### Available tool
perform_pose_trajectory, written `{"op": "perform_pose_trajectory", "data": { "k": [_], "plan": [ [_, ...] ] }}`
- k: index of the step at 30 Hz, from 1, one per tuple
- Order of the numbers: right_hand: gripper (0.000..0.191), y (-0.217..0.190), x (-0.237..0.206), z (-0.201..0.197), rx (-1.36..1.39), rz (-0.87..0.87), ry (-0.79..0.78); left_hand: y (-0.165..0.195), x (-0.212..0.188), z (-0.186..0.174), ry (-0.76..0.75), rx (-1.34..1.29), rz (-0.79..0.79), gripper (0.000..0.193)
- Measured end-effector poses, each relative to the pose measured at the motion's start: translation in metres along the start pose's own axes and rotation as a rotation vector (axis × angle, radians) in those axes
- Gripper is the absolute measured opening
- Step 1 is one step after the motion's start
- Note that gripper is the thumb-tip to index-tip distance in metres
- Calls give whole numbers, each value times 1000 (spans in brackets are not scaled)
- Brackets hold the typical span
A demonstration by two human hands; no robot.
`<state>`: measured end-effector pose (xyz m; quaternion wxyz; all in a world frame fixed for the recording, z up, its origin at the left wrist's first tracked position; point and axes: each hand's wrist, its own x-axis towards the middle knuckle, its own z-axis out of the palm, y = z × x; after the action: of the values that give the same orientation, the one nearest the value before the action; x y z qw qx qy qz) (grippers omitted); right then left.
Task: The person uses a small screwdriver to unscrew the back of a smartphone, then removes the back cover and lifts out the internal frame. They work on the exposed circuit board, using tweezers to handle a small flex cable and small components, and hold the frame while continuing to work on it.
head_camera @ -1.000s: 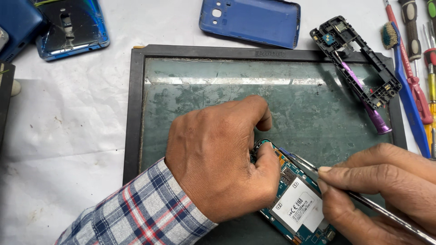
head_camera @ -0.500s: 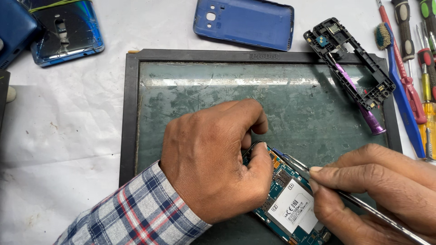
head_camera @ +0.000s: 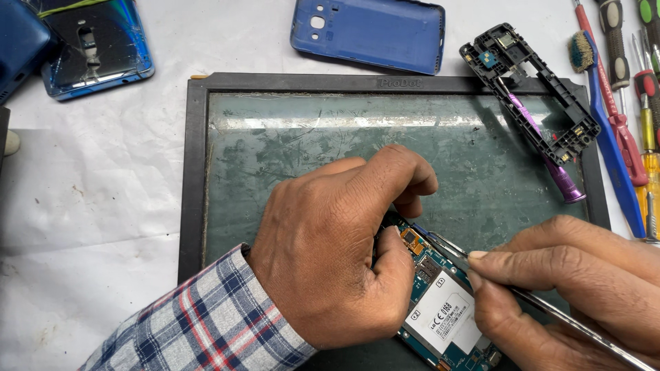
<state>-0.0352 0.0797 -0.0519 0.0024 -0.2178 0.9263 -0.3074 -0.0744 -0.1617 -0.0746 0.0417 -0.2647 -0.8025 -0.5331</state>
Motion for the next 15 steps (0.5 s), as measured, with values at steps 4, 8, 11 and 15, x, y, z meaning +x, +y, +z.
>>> {"op": "perform_pose_trajectory", "data": {
  "k": [4, 8, 11, 15],
  "plan": [
    [16, 2, -1, 3, 25, 6, 25, 0, 0, 0, 2, -4, 3, 36],
    [16, 4, -3, 5, 27, 7, 46, 1, -1, -1, -7, -19, -3, 36],
    [16, 4, -5, 7, 23, 18, 55, 2, -1, -1, -17, -38, -23, 36],
    [15, 2, -6, 8, 18, 27, 71, 2, -1, -1, -2, -41, -5, 36]
  ]
}}
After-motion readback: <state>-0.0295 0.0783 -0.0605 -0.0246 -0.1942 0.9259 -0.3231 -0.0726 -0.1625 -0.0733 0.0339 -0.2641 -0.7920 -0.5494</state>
